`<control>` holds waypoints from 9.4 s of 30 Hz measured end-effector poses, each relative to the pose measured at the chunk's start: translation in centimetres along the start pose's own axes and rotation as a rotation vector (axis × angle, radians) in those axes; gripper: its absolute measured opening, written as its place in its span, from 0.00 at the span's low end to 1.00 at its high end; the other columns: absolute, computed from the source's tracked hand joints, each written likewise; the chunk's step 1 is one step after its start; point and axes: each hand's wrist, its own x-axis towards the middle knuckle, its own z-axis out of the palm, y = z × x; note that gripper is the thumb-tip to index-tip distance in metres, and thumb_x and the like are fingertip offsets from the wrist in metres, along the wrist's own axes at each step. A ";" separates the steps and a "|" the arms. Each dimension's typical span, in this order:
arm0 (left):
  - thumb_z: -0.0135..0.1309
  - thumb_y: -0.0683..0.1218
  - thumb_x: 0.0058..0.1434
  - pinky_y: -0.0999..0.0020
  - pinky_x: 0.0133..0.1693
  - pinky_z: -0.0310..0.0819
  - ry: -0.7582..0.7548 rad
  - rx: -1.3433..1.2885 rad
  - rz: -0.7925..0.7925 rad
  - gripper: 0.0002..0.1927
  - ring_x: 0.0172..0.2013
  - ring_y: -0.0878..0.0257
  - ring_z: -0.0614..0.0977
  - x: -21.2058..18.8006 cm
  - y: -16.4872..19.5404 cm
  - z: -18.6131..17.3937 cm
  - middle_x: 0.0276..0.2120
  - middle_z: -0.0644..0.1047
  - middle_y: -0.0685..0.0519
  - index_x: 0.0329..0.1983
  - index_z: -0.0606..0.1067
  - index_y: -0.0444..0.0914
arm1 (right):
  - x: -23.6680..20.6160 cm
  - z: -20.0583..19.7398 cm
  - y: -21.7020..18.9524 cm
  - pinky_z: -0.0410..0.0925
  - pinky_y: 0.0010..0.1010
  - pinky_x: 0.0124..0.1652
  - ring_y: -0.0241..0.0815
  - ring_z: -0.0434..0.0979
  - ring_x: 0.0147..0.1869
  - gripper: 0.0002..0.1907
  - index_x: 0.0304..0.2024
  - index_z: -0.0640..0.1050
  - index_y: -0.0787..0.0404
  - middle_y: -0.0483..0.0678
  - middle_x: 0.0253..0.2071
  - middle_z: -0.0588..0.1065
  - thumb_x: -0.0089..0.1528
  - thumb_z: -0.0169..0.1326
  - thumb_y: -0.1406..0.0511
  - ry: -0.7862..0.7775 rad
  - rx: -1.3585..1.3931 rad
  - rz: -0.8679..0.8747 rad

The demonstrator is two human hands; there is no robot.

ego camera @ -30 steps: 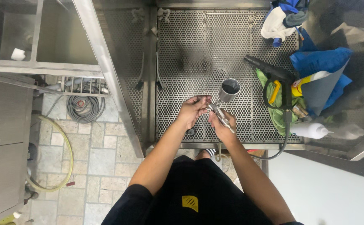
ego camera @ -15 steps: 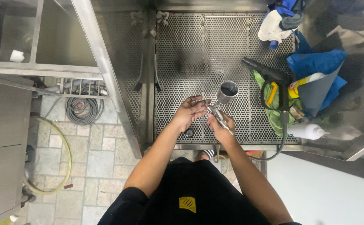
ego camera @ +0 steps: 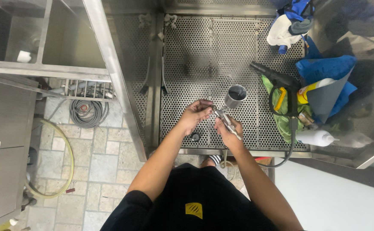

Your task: The person cleans a spray gun by rinsing it under a faucet, disassembling parts, and reassembling them. The person moves between a sink and a perforated metal tray to perform the cleaning and reassembly.

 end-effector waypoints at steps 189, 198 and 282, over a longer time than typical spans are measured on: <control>0.61 0.34 0.59 0.64 0.53 0.82 -0.136 0.240 0.367 0.17 0.53 0.61 0.82 0.2 0.8 5.7 0.47 0.81 0.50 0.51 0.75 0.36 | 3.0 -5.8 7.3 0.68 0.31 0.30 0.37 0.76 0.35 0.18 0.38 0.74 0.53 0.40 0.30 0.72 0.61 0.59 0.49 0.163 0.653 0.468; 0.62 0.38 0.62 0.67 0.51 0.76 -0.198 0.694 0.581 0.14 0.47 0.62 0.83 -0.5 2.0 6.6 0.48 0.82 0.47 0.51 0.80 0.34 | 3.4 -6.6 7.3 0.67 0.30 0.29 0.35 0.73 0.32 0.18 0.36 0.72 0.53 0.40 0.29 0.72 0.65 0.58 0.48 0.062 0.760 0.415; 0.59 0.40 0.63 0.65 0.36 0.85 0.204 0.075 -0.017 0.09 0.34 0.57 0.87 0.6 -0.3 3.8 0.34 0.83 0.43 0.38 0.80 0.26 | 0.4 -2.5 0.2 0.64 0.19 0.24 0.27 0.70 0.25 0.12 0.39 0.77 0.64 0.42 0.28 0.77 0.61 0.66 0.64 0.226 0.120 0.033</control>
